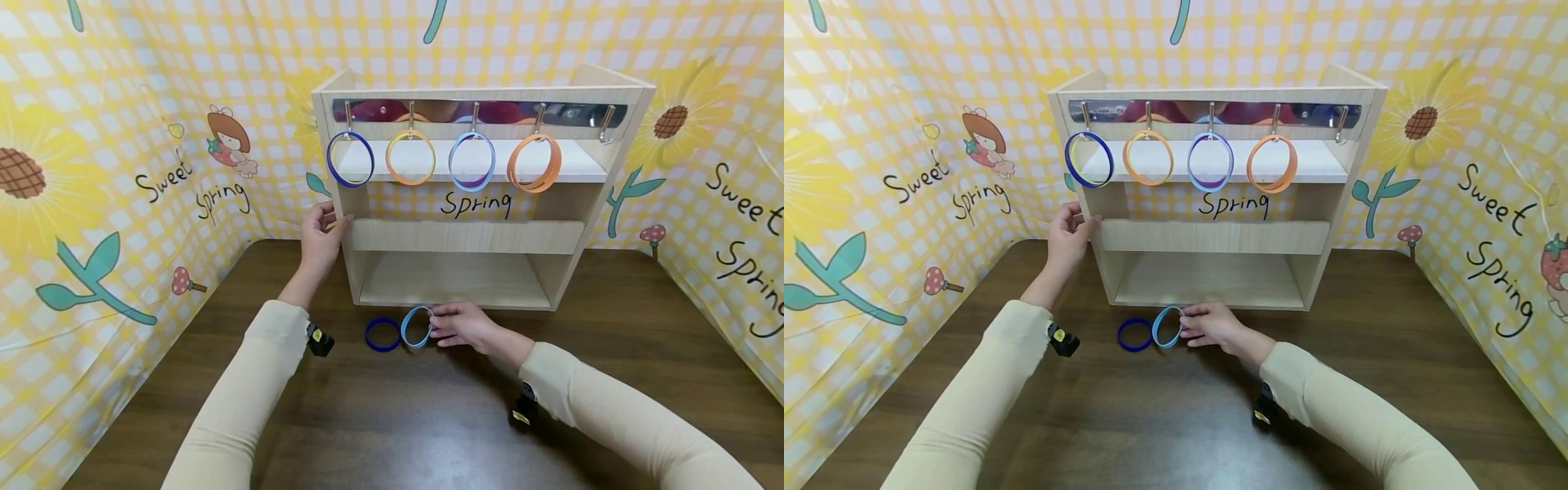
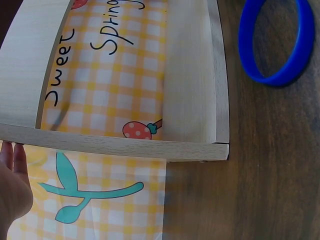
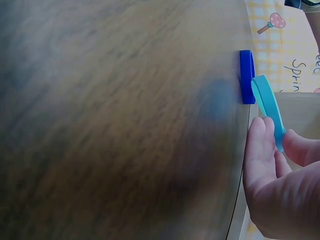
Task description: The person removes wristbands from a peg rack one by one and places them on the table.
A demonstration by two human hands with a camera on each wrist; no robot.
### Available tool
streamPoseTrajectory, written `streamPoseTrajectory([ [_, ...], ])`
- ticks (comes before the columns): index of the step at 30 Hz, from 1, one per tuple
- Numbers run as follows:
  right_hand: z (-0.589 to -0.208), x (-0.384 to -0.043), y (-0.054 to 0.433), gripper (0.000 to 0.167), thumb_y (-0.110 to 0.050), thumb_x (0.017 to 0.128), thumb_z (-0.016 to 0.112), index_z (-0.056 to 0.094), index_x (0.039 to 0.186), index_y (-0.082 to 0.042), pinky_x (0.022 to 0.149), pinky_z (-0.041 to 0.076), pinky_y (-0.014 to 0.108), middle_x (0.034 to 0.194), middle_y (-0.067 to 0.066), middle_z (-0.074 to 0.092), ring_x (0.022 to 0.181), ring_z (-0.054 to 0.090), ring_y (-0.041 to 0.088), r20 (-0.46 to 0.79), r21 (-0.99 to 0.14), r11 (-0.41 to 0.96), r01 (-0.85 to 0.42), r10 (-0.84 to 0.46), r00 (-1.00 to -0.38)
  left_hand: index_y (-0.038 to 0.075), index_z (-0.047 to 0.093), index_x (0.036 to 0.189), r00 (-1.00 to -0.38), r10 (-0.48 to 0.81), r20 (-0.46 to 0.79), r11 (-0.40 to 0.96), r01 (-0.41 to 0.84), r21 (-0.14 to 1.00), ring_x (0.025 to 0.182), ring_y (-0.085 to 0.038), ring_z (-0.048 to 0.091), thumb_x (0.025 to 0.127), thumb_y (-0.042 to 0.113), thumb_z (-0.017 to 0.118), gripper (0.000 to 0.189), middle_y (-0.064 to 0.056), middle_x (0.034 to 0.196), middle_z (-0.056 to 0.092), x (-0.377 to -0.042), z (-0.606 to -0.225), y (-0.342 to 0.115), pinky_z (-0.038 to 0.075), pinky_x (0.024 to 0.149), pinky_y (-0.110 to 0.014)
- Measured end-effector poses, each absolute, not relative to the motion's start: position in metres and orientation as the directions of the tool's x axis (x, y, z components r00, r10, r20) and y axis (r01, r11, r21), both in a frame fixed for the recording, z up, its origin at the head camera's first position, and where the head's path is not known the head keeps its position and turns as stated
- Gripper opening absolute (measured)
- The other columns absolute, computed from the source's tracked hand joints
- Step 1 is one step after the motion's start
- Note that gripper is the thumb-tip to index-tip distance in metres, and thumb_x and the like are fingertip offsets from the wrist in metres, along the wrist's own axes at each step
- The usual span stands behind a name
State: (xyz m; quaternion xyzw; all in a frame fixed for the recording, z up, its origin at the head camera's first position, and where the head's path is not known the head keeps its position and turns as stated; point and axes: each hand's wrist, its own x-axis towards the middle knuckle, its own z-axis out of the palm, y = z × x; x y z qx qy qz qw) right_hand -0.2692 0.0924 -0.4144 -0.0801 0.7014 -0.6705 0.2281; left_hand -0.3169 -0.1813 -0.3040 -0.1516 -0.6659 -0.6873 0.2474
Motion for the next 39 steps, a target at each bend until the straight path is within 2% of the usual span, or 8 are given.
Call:
streamPoseTrajectory([
  [6, -0.4157, -0.2704, 0.0907, 0.041, -0.003, 0.096, 0.057, 0.048, 0.131, 0.015, 0.073, 0.057, 0.037, 0.108, 0.026, 0.064, 0.084, 0.068, 0.02, -0.232, -0.973, 0.118, 0.201, -0.407, -0.884, -0.017, 0.051, 0.121, -0.831, -0.134, 0.539, 0.008, 0.543, 0.84, 0.092, -0.012, 0.06, 0.087, -0.003, 0.064, 0.039, -0.037, 0.117, 0.053, -0.3169, -0.3035, -0.1809, 0.05, 0.076, -0.023],
  [9, -0.4162, -0.2705, 0.0897, 0.04, -0.003, 0.096, 0.058, 0.049, 0.13, 0.015, 0.072, 0.057, 0.037, 0.102, 0.022, 0.066, 0.083, 0.068, 0.021, -0.241, -0.97, 0.133, 0.204, -0.397, -0.886, -0.016, 0.052, 0.12, -0.832, -0.142, 0.536, 0.012, 0.54, 0.842, 0.093, -0.012, 0.06, 0.087, -0.003, 0.064, 0.038, -0.025, 0.112, 0.058, -0.3163, -0.3035, -0.1811, 0.05, 0.077, -0.023],
  [13, -0.4165, -0.2699, 0.0892, 0.039, -0.004, 0.095, 0.06, 0.05, 0.129, 0.014, 0.073, 0.057, 0.04, 0.104, 0.023, 0.066, 0.087, 0.068, 0.024, -0.232, -0.969, 0.164, 0.182, -0.377, -0.897, -0.014, 0.053, 0.121, -0.834, -0.147, 0.532, 0.01, 0.536, 0.844, 0.094, -0.013, 0.059, 0.087, -0.003, 0.064, 0.037, -0.007, 0.106, 0.059, -0.3155, -0.3035, -0.1811, 0.05, 0.077, -0.023],
  [17, -0.4171, -0.2691, 0.0888, 0.039, -0.003, 0.093, 0.061, 0.052, 0.127, 0.013, 0.076, 0.056, 0.043, 0.107, 0.024, 0.066, 0.09, 0.068, 0.026, -0.217, -0.969, 0.195, 0.155, -0.355, -0.909, -0.014, 0.053, 0.121, -0.835, -0.145, 0.532, 0.006, 0.536, 0.844, 0.094, -0.013, 0.06, 0.088, -0.003, 0.064, 0.037, -0.006, 0.105, 0.06, -0.3152, -0.3032, -0.1808, 0.051, 0.078, -0.024],
  [27, -0.4165, -0.2659, 0.0896, 0.037, 0.003, 0.09, 0.061, 0.054, 0.126, 0.012, 0.074, 0.056, 0.043, 0.099, 0.023, 0.068, 0.085, 0.068, 0.026, -0.193, -0.967, 0.226, 0.119, -0.338, -0.921, -0.015, 0.053, 0.12, -0.826, -0.146, 0.544, 0.02, 0.548, 0.837, 0.094, -0.012, 0.06, 0.087, -0.004, 0.064, 0.036, 0.003, 0.1, 0.06, -0.3159, -0.3041, -0.1811, 0.05, 0.078, -0.023],
  [39, -0.4178, -0.2647, 0.0901, 0.032, 0.005, 0.089, 0.062, 0.058, 0.121, 0.011, 0.07, 0.057, 0.04, 0.092, 0.02, 0.069, 0.079, 0.069, 0.025, -0.223, -0.957, 0.249, 0.151, -0.292, -0.93, -0.015, 0.054, 0.12, -0.821, -0.147, 0.551, 0.029, 0.554, 0.832, 0.093, -0.012, 0.06, 0.087, -0.003, 0.065, 0.036, 0.001, 0.099, 0.06, -0.316, -0.3041, -0.1815, 0.05, 0.077, -0.023],
])
